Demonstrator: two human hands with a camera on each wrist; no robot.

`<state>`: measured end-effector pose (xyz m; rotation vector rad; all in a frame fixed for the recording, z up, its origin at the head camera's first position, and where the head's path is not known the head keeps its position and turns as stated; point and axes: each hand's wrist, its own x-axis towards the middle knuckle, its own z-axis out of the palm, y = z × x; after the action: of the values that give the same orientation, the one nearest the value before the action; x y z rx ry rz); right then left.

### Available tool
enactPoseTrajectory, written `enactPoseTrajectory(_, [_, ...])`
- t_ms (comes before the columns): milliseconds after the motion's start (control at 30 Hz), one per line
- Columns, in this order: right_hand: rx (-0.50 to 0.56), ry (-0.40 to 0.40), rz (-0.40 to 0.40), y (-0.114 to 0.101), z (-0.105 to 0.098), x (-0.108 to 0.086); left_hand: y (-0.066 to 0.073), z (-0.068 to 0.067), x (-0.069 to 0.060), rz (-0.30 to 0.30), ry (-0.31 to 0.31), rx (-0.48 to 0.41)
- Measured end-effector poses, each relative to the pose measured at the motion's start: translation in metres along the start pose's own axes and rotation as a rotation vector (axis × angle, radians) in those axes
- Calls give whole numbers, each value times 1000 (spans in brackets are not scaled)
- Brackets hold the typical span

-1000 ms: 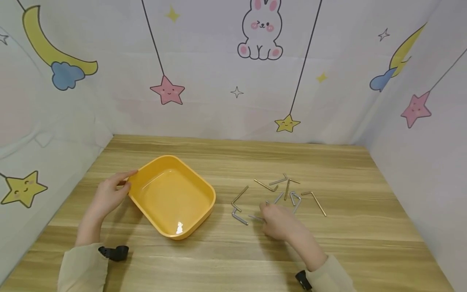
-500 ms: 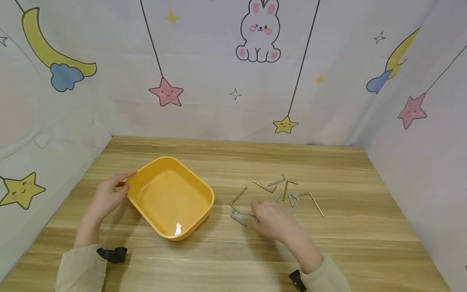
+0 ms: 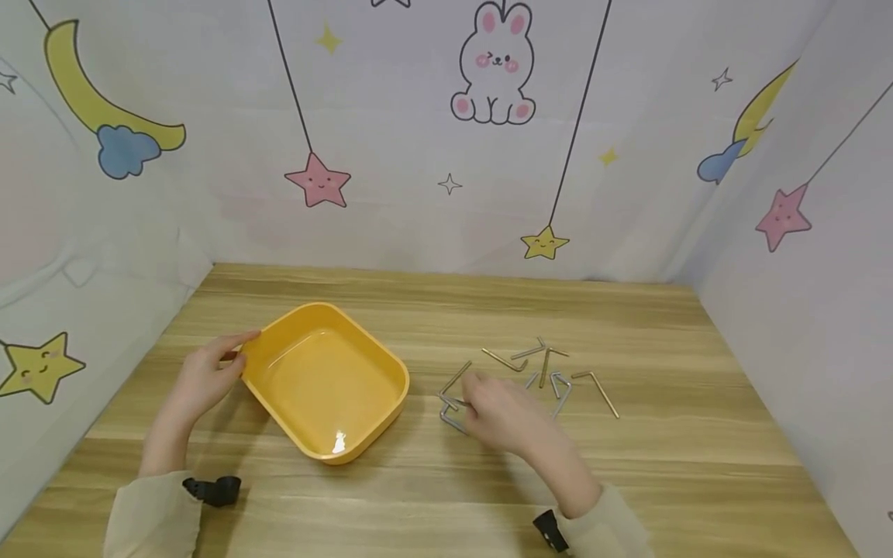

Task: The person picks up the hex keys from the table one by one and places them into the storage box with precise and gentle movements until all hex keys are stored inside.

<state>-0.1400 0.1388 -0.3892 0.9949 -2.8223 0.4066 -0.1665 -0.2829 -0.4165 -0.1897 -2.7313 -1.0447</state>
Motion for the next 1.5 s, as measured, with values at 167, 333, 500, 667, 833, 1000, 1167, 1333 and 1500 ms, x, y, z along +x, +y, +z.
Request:
enactPoseTrajectory(167, [31, 3, 22, -4, -4, 6, 1, 0, -1, -3, -4, 5])
enactPoseTrajectory(333, [60, -14, 27, -9, -7, 14, 1, 0, -1, -7, -2, 8])
enactPoseTrajectory(500, [60, -13, 4, -13, -8, 23, 2, -1, -1, -5, 3, 2])
enactPoseTrajectory(667, [74, -3, -1, -16, -7, 31, 2, -2, -1, -1, 4, 8])
enactPoseTrajectory(833, [109, 5, -11, -21, -4, 40, 2, -2, -1, 5, 4, 8])
enactPoseTrajectory(1000, [148, 1, -20, -26, 3, 51, 3, -2, -1, 0, -10, -1])
enactPoseTrajectory(1167, [167, -3, -41, -32, 14, 62, 2, -3, -2, 6, 3, 4])
enactPoseTrajectory(1333, [174, 1, -52, -39, 21, 70, 0, -2, -1, 19, 12, 10])
enactPoseTrajectory(1500, [167, 2, -58, -43, 27, 74, 0, -1, -1, 28, 13, 3])
